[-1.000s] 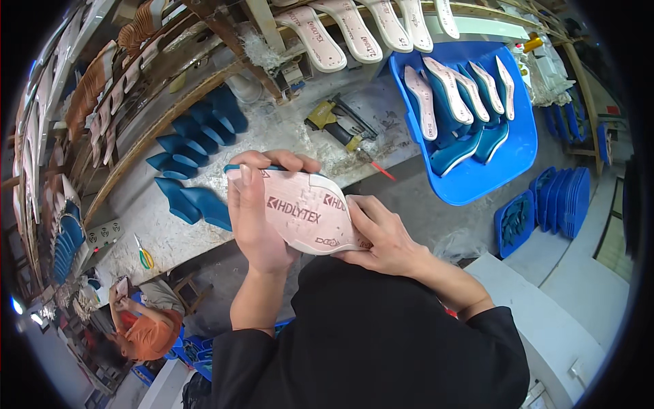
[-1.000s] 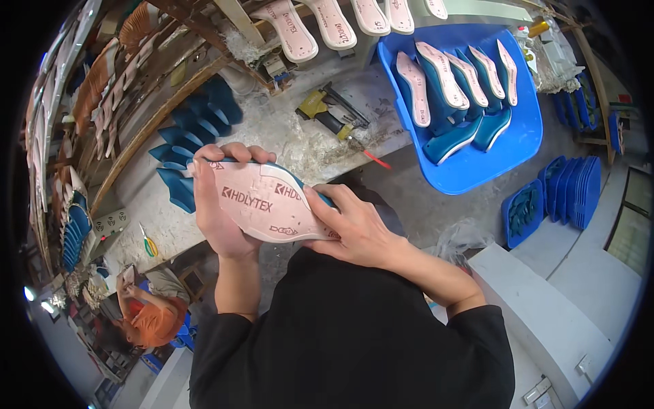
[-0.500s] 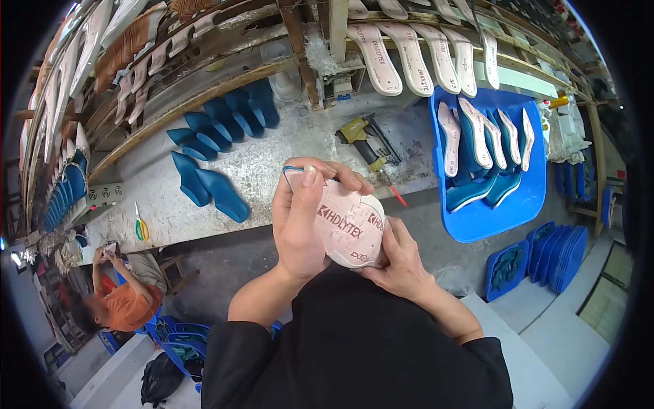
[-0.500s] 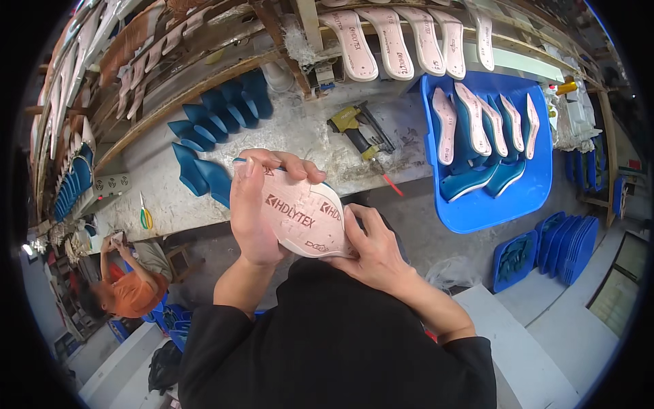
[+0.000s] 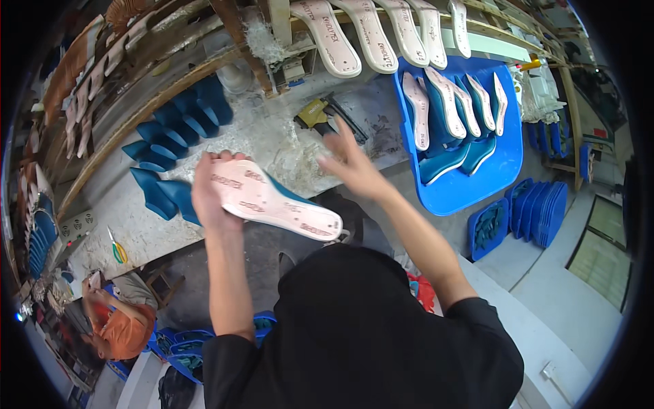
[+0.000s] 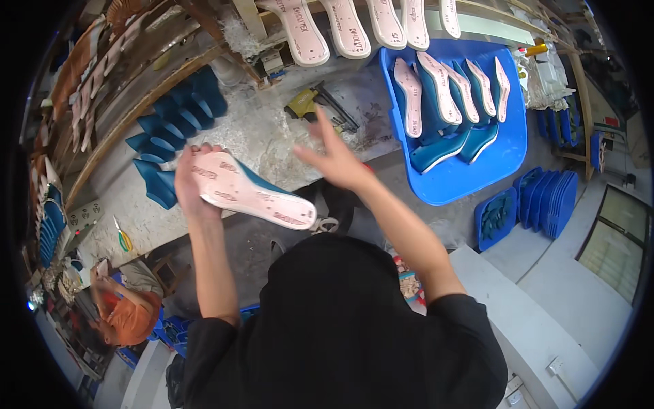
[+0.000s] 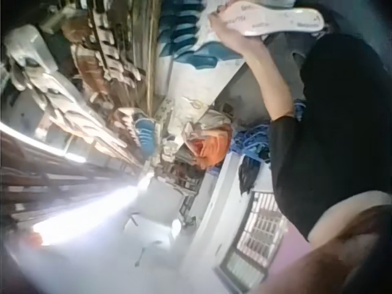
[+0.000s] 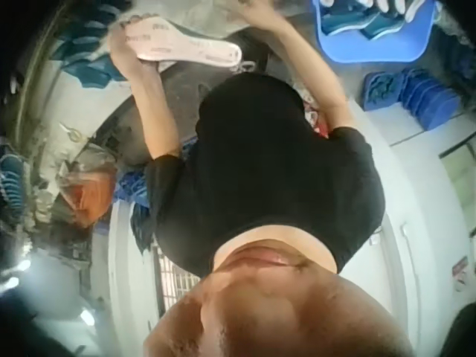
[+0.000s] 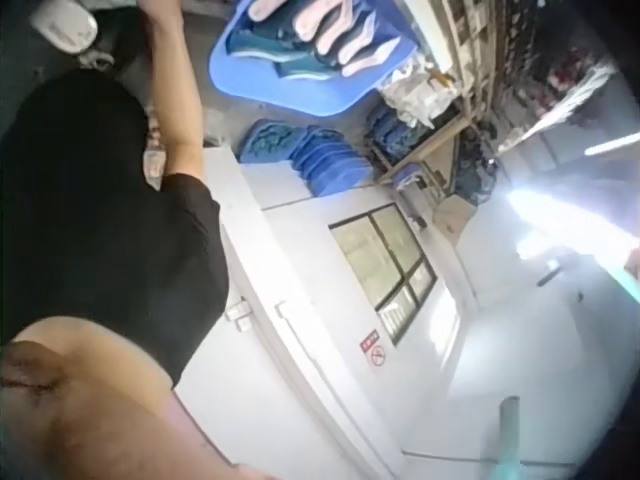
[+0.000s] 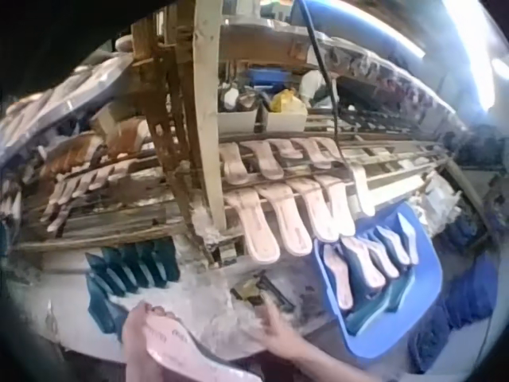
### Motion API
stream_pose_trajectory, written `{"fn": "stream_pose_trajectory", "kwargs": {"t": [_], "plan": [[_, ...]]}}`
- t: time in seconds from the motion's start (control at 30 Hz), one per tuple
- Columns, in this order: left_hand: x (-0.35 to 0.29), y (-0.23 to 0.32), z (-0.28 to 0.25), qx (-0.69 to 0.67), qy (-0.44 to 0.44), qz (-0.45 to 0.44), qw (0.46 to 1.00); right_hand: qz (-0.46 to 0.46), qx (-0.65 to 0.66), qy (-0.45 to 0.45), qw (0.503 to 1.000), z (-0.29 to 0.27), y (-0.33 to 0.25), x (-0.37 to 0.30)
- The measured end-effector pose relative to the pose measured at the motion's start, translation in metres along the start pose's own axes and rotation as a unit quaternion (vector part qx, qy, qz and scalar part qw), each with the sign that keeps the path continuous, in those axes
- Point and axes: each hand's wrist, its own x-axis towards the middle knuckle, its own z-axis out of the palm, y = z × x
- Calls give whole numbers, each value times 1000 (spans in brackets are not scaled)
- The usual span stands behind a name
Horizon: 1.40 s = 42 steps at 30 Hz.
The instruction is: The person places a blue bin on the workbench, repeatedly aligns shoe insoles onto shoe lasts, fastens each insole with a pneumatic stapler, and places the assembled shoe lasts into the bin.
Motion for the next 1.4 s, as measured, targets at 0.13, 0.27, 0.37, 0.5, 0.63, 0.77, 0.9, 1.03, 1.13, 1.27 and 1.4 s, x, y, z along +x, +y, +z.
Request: {"fn": "stream_pose_trajectory", "kwargs": {"t": [0.13, 0.27, 0.37, 0.5, 0.63, 0.77, 0.9, 1.03, 1.13, 1.27, 1.4], "plan": [[17, 18, -19, 26, -33, -2, 999, 55, -390, 84, 915, -6, 113, 131], [6, 37, -26, 6, -2, 20, 1000, 105, -502, 16, 858, -2, 127, 161], [3, 47, -37, -14, -23, 11, 1000, 64, -374, 65, 923, -21, 139, 157], [-6, 52, -60, 20, 10, 35, 999, 175, -33, -133, 975, 8, -5, 76], [4, 45, -62, 125, 29, 30, 991, 153, 98, -213, 960, 58, -114, -6], [4, 34, -65, 169, 31, 6, 985, 182, 50, -263, 946, 82, -108, -13], [14, 39, -76, 193, 38, -2, 981, 196, 12, -225, 955, 97, -115, -13], [7, 49, -85, 94, 6, -14, 995, 165, 44, -122, 978, 67, -66, 25], [0, 51, -83, 29, -66, -27, 997, 211, -129, -19, 969, 16, 34, 108], [-5, 39, -56, 24, -119, -43, 992, 16, -413, 178, 893, 9, 138, 143], [-7, 22, -43, 36, -67, -18, 997, -55, -388, 202, 897, 23, 124, 126]]}}
